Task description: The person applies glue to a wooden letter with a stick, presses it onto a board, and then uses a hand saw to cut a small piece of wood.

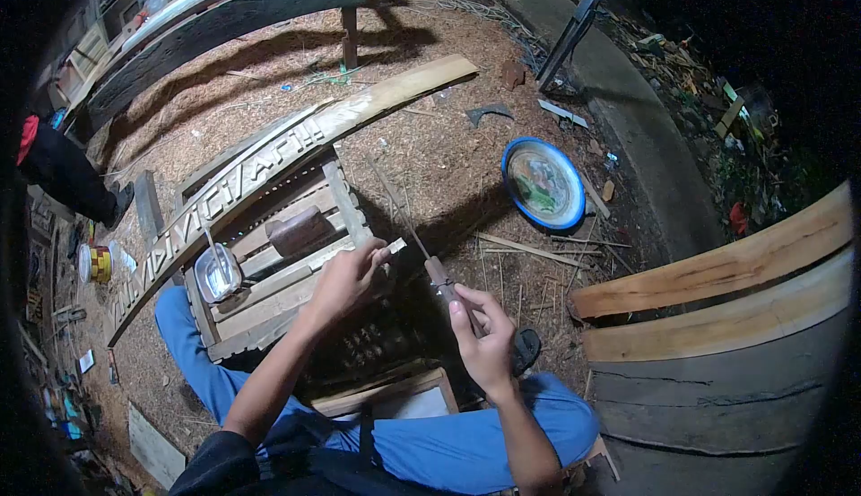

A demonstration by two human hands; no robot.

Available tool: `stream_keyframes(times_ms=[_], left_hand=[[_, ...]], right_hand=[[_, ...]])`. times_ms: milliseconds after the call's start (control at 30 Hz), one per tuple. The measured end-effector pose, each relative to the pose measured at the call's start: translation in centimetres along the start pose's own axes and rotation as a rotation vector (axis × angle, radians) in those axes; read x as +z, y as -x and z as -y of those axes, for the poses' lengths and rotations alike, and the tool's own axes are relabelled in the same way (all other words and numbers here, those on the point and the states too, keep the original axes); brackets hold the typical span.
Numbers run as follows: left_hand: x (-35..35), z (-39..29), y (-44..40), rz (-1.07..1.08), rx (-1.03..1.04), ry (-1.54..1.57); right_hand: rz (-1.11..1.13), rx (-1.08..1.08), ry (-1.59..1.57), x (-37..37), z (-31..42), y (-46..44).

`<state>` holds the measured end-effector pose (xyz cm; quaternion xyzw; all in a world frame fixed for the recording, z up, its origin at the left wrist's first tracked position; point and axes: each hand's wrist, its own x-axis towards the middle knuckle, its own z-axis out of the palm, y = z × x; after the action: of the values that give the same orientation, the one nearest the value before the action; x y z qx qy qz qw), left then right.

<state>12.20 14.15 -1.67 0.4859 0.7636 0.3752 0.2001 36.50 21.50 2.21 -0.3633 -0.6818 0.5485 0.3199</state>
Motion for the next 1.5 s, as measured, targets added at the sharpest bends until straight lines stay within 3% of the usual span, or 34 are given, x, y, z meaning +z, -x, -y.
stream_keyframes(times_ms=[167,233,433,700,1167,1500], left_hand=[[-0.1,0.5,-0.2,-0.005,0.066,-0.013],[0.1,1.1,-0.3,-0.004,0.103,-0.031],[-0.2,1.3,-0.1,-0.018,0.16,-0.043],[0.4,3.3,-0.4,-0.171,0.392,-0.207],[1.4,3.7,-0.2,-0.187,0.29,-0.167],[1.9,2.4,0.2,-0.243,0.226,-0.108]], right_hand=[[0.026,-0.07,0.022,0.8,-0.6,0.2],[0.046,0.029,0.002,0.9,-0.5,0.4],[0.029,0.032,-0.018,1.6,-1.5,0.5],[0.054,0.056,0.003,2.1,-1.7,0.3],[0.073,0.128,-0.064,2.7,-1.0,0.2],[0.054,0.036,-0.007,3.4,-2.4,0.4]])
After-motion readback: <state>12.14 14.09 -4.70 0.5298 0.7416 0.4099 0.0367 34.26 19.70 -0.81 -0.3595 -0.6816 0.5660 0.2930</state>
